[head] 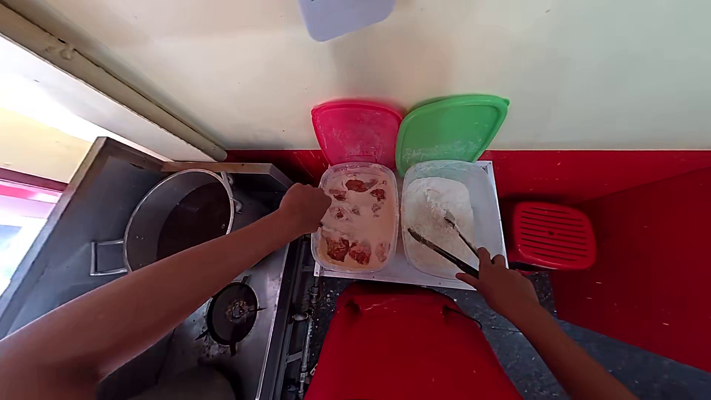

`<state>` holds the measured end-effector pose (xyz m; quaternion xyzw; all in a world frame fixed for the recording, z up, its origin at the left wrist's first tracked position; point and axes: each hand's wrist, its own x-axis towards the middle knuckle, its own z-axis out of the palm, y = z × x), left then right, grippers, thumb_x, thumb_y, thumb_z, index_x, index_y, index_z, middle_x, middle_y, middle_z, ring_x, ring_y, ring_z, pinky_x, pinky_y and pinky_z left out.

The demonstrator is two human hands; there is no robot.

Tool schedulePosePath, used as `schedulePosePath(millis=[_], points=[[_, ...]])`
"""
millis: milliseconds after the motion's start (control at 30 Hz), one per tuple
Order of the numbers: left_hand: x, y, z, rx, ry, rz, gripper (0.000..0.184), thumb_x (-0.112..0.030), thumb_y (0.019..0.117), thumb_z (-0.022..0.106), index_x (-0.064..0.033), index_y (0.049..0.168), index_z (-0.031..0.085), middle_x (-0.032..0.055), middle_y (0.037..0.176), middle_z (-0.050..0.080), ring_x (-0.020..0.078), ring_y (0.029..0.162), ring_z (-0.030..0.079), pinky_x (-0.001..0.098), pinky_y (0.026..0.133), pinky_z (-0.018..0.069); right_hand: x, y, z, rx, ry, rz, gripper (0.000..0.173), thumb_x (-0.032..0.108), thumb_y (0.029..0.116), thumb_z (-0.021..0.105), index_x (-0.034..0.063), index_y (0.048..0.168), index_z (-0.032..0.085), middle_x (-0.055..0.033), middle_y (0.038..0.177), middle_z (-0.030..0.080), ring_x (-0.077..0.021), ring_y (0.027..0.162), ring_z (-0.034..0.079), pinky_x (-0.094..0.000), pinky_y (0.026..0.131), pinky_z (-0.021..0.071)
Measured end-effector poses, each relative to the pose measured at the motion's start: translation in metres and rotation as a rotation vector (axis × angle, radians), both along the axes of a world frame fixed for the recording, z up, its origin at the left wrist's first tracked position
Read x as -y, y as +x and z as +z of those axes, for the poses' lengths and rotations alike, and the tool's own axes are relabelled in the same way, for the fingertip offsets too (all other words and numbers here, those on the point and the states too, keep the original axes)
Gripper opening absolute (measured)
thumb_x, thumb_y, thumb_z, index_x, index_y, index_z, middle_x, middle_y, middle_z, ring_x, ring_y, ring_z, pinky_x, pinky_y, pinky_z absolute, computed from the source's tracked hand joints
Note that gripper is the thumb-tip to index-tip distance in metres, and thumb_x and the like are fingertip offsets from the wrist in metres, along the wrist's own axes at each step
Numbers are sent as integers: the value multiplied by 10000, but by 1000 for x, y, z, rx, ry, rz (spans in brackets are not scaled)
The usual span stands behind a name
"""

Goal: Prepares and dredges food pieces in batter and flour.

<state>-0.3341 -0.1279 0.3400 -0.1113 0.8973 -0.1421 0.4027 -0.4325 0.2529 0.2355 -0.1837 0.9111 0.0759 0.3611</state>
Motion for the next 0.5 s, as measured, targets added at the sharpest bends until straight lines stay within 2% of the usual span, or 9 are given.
schedulePosePath(millis=[67, 167, 233, 300, 400, 500], points=[[2, 22, -2, -9, 50, 22, 328, -207, 799, 799, -70, 1077, 692, 145, 1051, 696, 359, 972, 680, 544, 771, 546, -1, 4, 1, -2, -6, -13, 929, 694, 934, 582, 42, 1551, 340, -299, 1374, 538, -469, 1073, 671, -601, 871, 559], [10, 56, -46, -19, 110, 30, 332, -273, 856, 748, -104, 1138, 700, 124, 1085, 701, 340, 963, 690, 542, 761, 559, 0, 10, -10, 20, -10, -46, 953, 721, 929, 558, 48, 1563, 326, -301, 1387, 537, -471, 1095, 665, -608, 889, 555], [14, 72, -74, -25, 141, 47, 291, -303, 945, 639, -114, 1162, 682, 116, 1090, 698, 328, 963, 689, 530, 769, 550, 0, 12, -17, 24, -30, -73, 962, 724, 923, 568, 43, 1562, 334, -304, 1391, 536, -480, 1106, 657, -623, 897, 548], [18, 85, -87, -25, 155, 89, 321, -324, 1024, 526, -92, 1216, 634, 130, 1139, 681, 336, 992, 688, 525, 800, 552, -2, 14, -18, 29, -25, -79, 962, 735, 922, 554, 56, 1566, 329, -293, 1390, 542, -467, 1111, 659, -613, 901, 549], [32, 101, -84, -94, 182, 190, 392, -361, 1077, 431, -81, 1288, 605, 153, 1209, 664, 355, 1047, 684, 538, 842, 560, -12, 15, -17, 12, -44, -84, 959, 749, 915, 551, 79, 1567, 339, -284, 1367, 561, -451, 1101, 667, -596, 893, 558], [47, 124, -75, -237, 223, 293, 435, -434, 1080, 421, -121, 1301, 629, 134, 1212, 676, 335, 1049, 691, 542, 844, 568, -25, 16, -12, -7, -73, -98, 968, 749, 908, 562, 84, 1573, 335, -282, 1370, 566, -453, 1077, 677, -605, 879, 562]])
